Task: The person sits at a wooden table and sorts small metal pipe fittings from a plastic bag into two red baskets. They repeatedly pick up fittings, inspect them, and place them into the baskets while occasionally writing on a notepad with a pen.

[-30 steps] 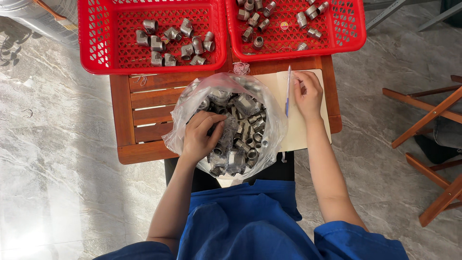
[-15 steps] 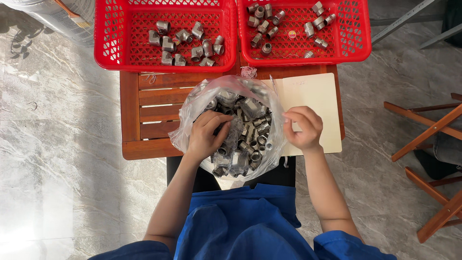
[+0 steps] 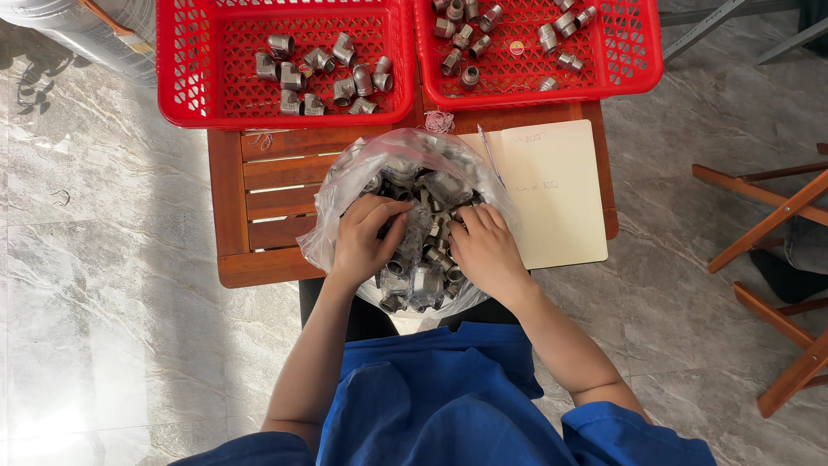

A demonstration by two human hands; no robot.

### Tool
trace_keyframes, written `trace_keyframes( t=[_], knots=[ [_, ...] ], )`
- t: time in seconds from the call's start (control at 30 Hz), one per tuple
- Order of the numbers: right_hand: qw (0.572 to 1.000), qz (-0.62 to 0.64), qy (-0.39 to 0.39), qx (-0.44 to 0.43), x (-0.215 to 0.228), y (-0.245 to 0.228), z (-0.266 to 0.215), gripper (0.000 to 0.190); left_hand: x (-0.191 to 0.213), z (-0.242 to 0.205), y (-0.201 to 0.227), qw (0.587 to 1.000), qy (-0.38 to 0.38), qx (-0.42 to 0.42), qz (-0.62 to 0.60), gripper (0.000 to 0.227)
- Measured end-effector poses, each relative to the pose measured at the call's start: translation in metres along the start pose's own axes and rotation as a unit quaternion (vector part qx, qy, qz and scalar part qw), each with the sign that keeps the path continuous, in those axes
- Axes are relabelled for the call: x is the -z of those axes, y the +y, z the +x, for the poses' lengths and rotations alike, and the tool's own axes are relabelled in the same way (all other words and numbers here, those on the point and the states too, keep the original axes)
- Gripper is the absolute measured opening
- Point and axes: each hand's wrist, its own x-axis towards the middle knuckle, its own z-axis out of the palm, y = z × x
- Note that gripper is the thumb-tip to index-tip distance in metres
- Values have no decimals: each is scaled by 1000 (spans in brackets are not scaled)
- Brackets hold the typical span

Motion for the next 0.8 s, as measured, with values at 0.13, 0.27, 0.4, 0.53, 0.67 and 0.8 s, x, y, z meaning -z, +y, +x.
trace_keyframes(
  t=[0.13, 0.27, 0.4, 0.53, 0.67, 0.8],
  knots=[
    [1000, -4, -20, 11, -1, 4, -1, 15, 0, 0, 0, 1000, 1, -1, 4, 12],
    [996, -10, -83, -14, -6, 6, 4, 15, 1, -1, 0, 1000, 12, -3, 12, 9],
    [987, -23, -152, -38, -12, 8, 12, 23, 3, -2, -1, 1000, 8, -2, 13, 8],
    [982, -26, -180, -45, -17, 12, 14, 29, 3, -2, -1, 1000, 12, 1, 14, 8],
    [975, 76, -198, -66, 3, 10, 21, 26, 4, -3, -2, 1000, 5, -2, 7, 7],
    [931, 280, -148, -181, 46, 2, 38, 42, 4, -4, -4, 1000, 0, -6, 1, 7]
  ],
)
